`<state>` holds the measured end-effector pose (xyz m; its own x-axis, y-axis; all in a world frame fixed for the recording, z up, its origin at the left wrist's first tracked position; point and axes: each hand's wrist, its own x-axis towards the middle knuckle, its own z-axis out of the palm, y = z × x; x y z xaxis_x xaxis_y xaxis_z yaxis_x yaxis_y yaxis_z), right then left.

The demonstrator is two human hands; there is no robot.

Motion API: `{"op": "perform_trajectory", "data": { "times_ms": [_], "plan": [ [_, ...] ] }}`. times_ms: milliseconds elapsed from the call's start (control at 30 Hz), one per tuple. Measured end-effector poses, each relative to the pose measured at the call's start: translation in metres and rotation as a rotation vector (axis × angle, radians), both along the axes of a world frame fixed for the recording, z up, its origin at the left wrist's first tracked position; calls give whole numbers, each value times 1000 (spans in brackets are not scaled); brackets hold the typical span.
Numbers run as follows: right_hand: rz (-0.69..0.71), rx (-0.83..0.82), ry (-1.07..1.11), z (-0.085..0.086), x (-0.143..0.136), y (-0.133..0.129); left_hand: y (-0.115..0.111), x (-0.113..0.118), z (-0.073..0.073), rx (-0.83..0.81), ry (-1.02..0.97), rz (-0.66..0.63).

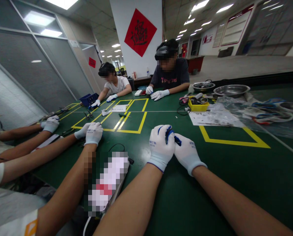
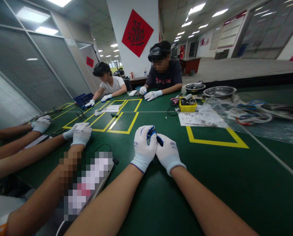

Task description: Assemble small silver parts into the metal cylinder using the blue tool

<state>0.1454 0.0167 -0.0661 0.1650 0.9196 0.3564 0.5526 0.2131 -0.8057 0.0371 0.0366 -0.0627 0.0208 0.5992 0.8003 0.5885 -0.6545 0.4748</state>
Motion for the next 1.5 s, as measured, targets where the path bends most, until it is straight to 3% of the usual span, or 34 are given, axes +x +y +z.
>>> {"op": "perform_trajectory", "data": {
  "times_ms": [633, 933, 1500],
  "plan": [
    [-160, -3, -78, -1, 0, -3, 0, 1, 1, -61, 24, -7],
    [8, -7, -21, -1, 0, -1, 2, -1, -2, -21, -52, 24],
    [-14, -17, -26, 1, 1, -1, 1, 1, 0, -12, -71, -25]
  ]
}}
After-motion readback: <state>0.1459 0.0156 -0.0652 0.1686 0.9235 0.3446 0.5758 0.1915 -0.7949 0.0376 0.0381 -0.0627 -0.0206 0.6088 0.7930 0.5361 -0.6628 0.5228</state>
